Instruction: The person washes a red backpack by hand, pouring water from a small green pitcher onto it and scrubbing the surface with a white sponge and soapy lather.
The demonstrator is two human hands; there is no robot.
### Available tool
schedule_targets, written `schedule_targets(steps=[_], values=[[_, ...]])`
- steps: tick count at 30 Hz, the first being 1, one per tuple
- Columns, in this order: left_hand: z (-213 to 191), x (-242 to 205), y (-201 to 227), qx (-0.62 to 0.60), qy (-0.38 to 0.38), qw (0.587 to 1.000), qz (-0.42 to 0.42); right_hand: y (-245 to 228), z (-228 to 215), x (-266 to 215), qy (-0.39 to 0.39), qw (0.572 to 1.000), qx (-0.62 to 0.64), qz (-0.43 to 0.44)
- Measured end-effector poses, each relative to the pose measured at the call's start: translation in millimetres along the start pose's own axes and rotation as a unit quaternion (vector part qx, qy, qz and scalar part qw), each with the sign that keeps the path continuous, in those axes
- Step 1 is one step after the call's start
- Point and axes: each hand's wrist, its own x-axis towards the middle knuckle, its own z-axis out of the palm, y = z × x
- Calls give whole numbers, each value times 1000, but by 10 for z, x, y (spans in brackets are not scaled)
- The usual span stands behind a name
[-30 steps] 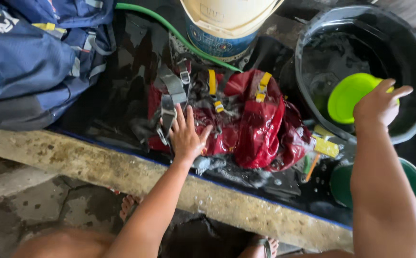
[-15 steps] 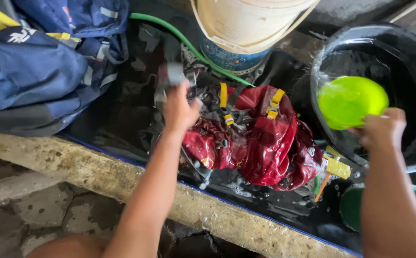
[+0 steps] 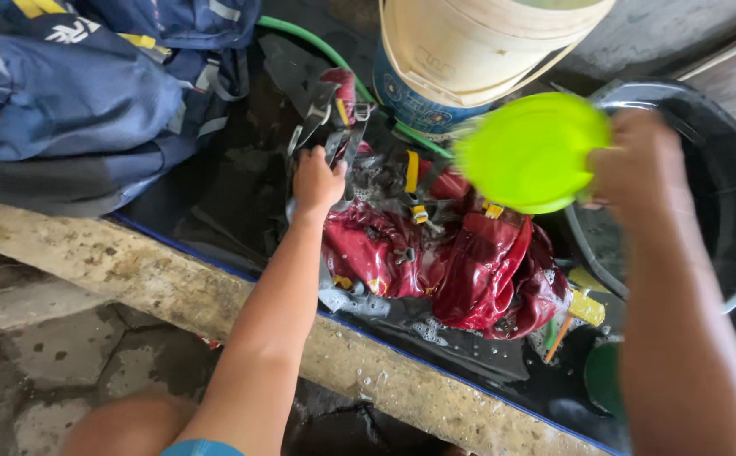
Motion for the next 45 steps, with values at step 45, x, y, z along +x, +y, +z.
schedule_targets(steps=[45], values=[[-292,-756,653,60,-132,980,136,1496,288,-927,-10,945,-327,18]])
